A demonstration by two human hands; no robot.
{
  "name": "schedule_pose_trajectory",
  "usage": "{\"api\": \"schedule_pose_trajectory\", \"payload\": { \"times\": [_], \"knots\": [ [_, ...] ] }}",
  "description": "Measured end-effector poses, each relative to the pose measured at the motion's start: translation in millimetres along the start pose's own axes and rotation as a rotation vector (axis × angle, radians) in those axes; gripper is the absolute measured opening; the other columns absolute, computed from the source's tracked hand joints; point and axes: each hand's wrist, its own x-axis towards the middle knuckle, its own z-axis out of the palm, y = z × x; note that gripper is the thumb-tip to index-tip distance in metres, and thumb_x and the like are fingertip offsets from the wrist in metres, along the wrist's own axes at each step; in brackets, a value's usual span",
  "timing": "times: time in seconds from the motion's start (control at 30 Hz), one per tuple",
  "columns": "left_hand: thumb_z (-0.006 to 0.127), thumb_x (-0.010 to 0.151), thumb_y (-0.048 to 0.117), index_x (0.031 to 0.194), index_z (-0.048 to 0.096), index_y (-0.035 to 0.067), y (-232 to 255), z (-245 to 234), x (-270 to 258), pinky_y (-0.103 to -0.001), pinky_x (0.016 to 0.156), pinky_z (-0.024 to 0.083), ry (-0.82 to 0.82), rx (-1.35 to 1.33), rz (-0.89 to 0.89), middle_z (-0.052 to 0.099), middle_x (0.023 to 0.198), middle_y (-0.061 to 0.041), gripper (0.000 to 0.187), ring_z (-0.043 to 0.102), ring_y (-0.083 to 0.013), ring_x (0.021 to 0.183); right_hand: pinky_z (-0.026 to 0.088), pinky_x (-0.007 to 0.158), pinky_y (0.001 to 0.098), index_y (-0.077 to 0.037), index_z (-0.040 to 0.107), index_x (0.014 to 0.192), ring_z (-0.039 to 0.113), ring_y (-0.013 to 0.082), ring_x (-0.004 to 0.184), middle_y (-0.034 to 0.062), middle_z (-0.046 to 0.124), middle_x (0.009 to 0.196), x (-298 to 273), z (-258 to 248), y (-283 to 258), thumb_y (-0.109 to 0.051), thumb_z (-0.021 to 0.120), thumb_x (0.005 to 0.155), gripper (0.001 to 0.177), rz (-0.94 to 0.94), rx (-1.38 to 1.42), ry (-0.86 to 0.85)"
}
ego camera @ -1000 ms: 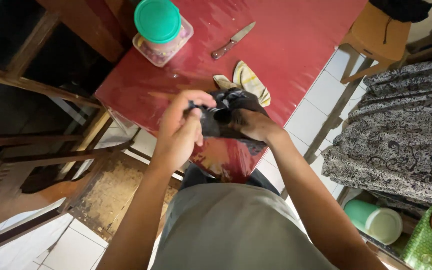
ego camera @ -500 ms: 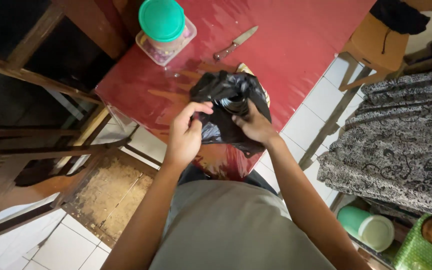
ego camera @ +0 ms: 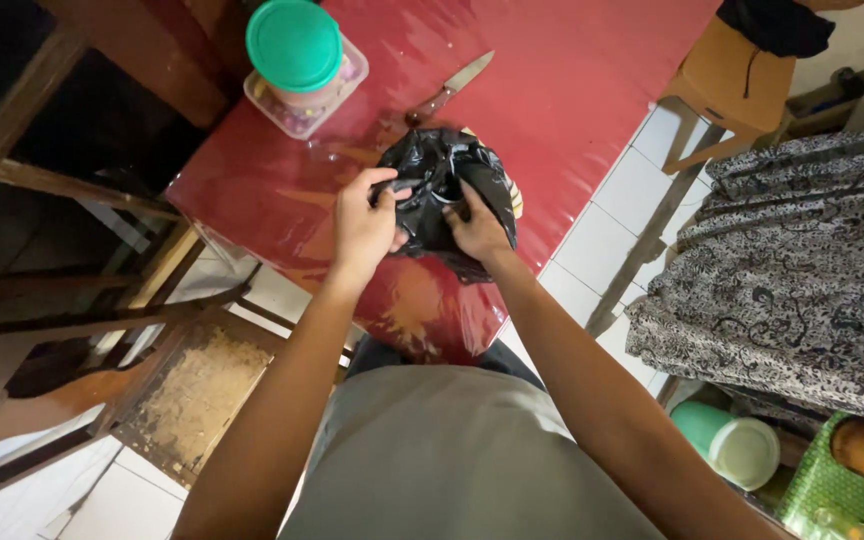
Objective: Organizing and bundling various electrical cables and an extension cord into a black plastic bag.
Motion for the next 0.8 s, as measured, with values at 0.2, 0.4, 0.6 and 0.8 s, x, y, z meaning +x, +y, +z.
{"api": "schedule_pose_trajectory", "payload": {
  "times": [0.2,0.4,0.6,0.8],
  "knots": [
    [0.049,0.105,0.01,0.139,0.056,0.005,5,5,42,-0.027,0.048,0.05,0.009,-0.539,-0.174,0.066,0.135,-0.015,0.036,0.074,-0.0212,0.066,0.038,0.109,0.0467,-0.014,0.033,0.153,0.049,0.0429,0.131,0.024,0.056,0.14,-5,-9,-31,-0.029,0.079,0.089,0.08,0.163,-0.15,-0.06],
    [0.045,0.104,0.0,0.156,0.043,0.016,-18,-5,78,-0.02,0.054,0.041,-0.125,-0.939,-0.203,0.043,0.162,-0.002,0.054,0.067,-0.0177,0.094,0.047,0.104,0.0446,-0.019,0.032,0.163,0.064,0.0365,0.122,0.0189,0.069,0.13,4,5,-19,-0.01,0.059,0.089,0.08,0.066,0.043,-0.185],
    [0.044,0.096,-0.011,0.157,0.044,0.022,-37,-16,75,-0.018,0.052,0.038,-0.186,-1.067,-0.083,0.04,0.165,0.009,0.069,0.062,-0.0106,0.098,0.05,0.099,0.0397,0.0,0.057,0.133,0.068,0.0332,0.11,0.0218,0.072,0.117,-10,-11,-55,-0.032,0.077,0.09,0.058,0.142,0.258,0.049],
    [0.044,0.096,-0.008,0.157,0.044,0.02,-63,-20,82,-0.018,0.056,0.042,-0.247,-1.041,-0.162,0.045,0.163,0.006,0.067,0.061,-0.0083,0.088,0.049,0.096,0.0381,0.005,0.069,0.119,0.068,0.0268,0.108,0.017,0.074,0.113,21,-10,-32,-0.045,0.059,0.099,0.054,0.216,0.498,0.522]
  ]
}}
